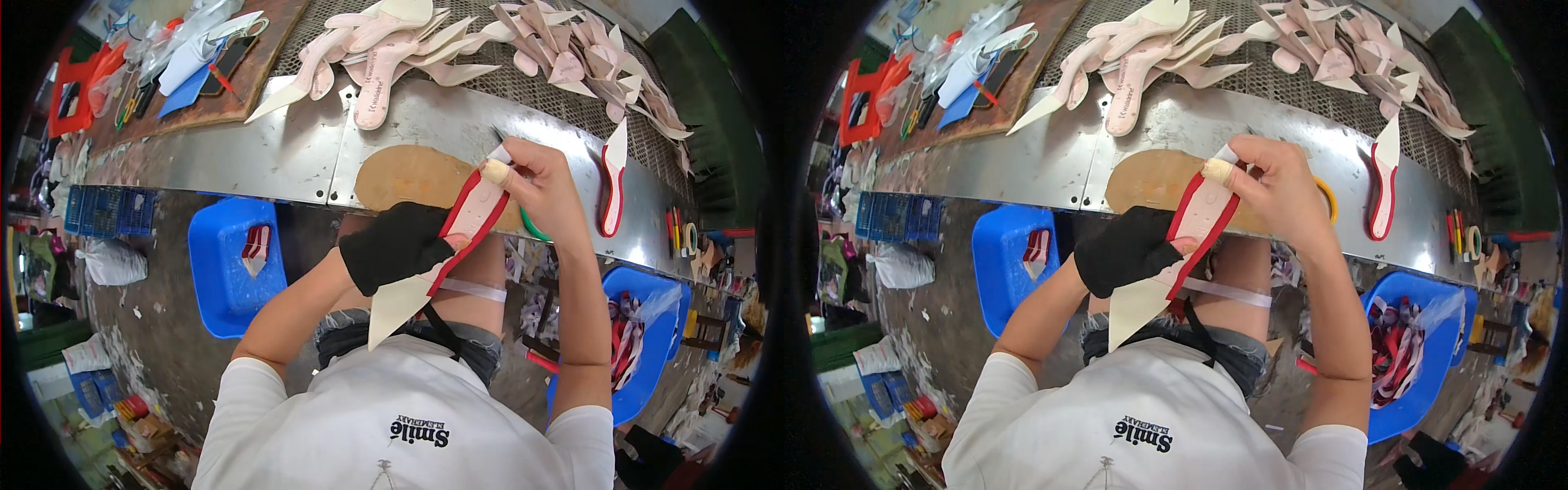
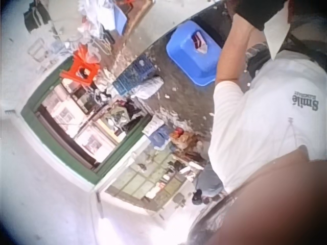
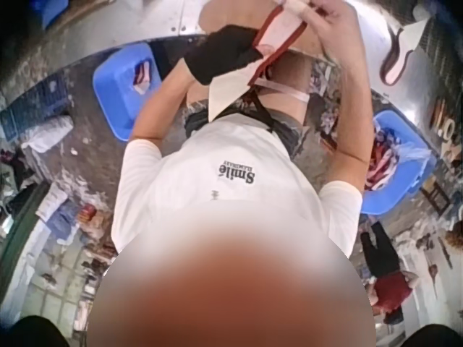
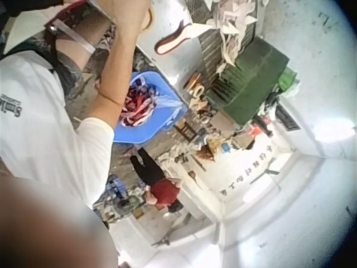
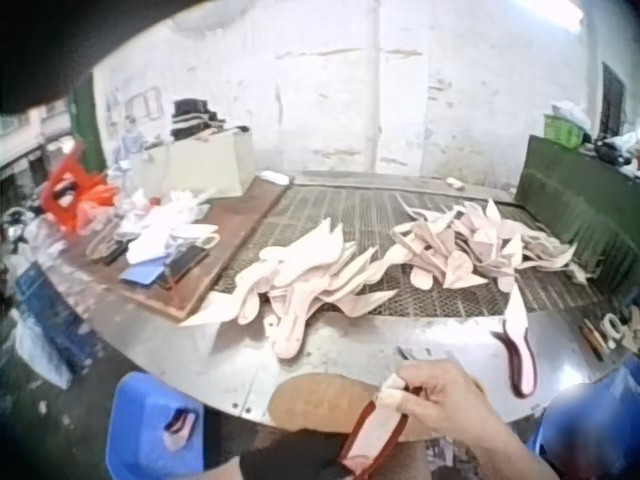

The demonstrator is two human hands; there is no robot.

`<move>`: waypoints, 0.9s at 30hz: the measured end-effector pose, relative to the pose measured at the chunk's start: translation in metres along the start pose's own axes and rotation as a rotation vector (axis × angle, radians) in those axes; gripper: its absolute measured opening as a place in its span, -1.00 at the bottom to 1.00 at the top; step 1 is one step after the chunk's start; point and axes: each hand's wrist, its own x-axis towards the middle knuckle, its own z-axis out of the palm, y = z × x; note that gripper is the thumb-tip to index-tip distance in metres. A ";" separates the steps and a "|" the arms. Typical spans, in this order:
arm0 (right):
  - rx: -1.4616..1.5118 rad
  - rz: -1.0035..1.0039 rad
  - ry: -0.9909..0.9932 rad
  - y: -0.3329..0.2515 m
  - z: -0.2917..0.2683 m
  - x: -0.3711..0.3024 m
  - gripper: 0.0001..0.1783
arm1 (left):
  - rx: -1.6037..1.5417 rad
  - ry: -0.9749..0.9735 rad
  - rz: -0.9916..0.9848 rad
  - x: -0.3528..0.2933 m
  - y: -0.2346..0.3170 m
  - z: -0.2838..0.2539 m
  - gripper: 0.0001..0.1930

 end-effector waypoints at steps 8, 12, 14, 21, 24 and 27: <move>0.195 0.322 -0.032 -0.007 0.005 -0.001 -0.66 | 0.014 0.027 -0.001 -0.001 0.004 0.004 -0.70; 0.961 0.178 -0.138 0.003 0.009 0.002 -0.61 | -0.698 -0.091 -0.182 -0.008 0.006 0.011 -0.63; 0.970 0.059 -0.158 0.006 0.010 0.002 -0.63 | -1.326 -0.379 -0.086 -0.005 0.000 0.013 -0.57; 0.281 0.268 0.189 0.008 -0.002 0.014 -0.74 | -0.852 0.197 -0.181 0.014 -0.017 0.027 -0.45; 0.428 0.298 0.224 0.006 0.018 -0.001 -0.77 | -0.937 0.438 -0.216 0.014 -0.014 0.026 -0.55; 0.668 0.233 0.021 0.003 0.045 -0.024 -0.78 | -1.137 0.455 -0.176 0.012 -0.014 0.017 -0.50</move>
